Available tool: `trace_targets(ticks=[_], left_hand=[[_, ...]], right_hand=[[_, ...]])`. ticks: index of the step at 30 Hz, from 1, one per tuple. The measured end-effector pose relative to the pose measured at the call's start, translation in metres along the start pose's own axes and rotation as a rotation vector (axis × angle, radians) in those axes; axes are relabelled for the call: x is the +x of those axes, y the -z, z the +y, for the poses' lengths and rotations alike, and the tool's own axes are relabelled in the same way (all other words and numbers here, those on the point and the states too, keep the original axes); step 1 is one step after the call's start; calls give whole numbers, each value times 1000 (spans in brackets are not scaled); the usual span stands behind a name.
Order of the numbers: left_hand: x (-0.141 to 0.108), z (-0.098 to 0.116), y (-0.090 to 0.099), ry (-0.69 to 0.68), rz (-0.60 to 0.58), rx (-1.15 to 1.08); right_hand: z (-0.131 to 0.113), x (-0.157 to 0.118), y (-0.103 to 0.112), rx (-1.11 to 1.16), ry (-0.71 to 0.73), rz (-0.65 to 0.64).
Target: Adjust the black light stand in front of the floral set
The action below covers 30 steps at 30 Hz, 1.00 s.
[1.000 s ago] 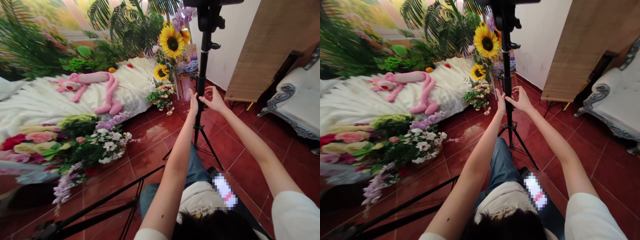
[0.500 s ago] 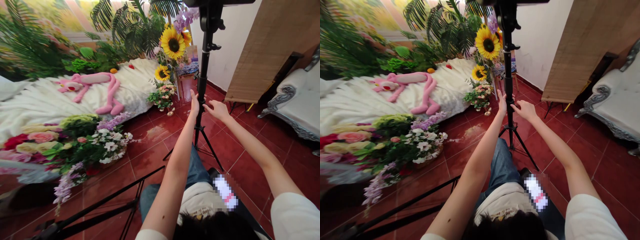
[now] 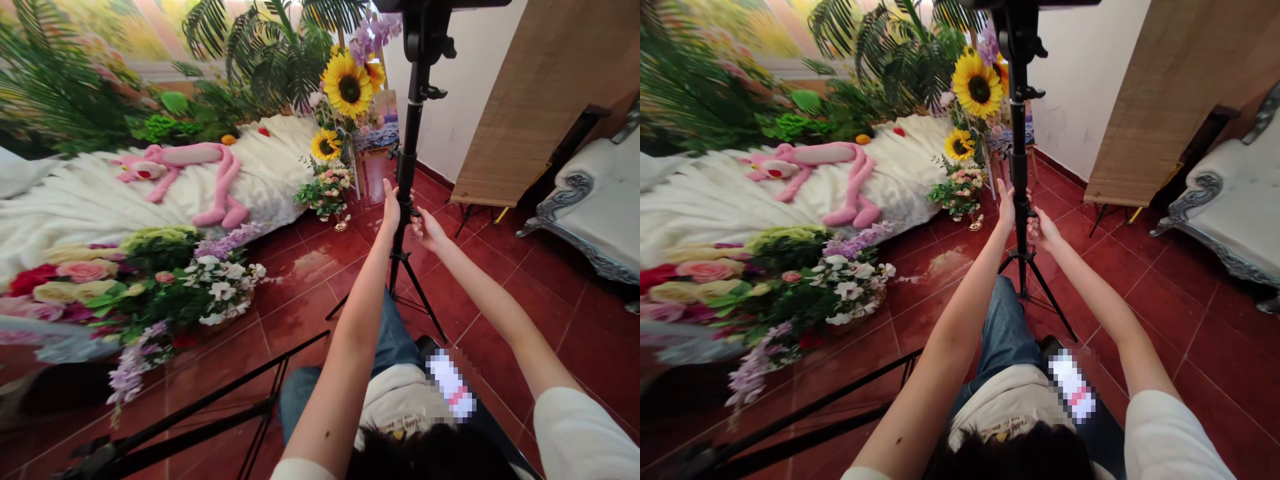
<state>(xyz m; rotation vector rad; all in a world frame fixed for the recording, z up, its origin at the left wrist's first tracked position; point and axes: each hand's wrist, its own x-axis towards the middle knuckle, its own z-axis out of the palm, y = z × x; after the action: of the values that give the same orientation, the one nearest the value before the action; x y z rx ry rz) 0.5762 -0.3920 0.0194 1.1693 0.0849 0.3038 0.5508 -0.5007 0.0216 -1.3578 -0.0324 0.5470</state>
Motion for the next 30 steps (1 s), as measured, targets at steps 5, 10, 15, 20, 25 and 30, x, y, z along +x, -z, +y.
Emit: trace_targets(ticks=[5,10,15,20,25,30], left_hand=[[1,-3,2,-23,-22,-40],[-1,0,1,-1,-18,-16],[0,2,-1,6,-21,-34],[2,-1,0,-4,-9,-32],[4,-4,2,-21,-17,-32],[4,-2,2,-29,-17,-14]], right_hand=[[1,0,4,-257,64,135],[-2,-15,15,-1079,442,352],[-7,-27,13,-1537,556,387],[-8,-26,6,-1740,523,423],[-9,-20,7,-1833,522,419],[-13,-5,14,-1819,586,369]])
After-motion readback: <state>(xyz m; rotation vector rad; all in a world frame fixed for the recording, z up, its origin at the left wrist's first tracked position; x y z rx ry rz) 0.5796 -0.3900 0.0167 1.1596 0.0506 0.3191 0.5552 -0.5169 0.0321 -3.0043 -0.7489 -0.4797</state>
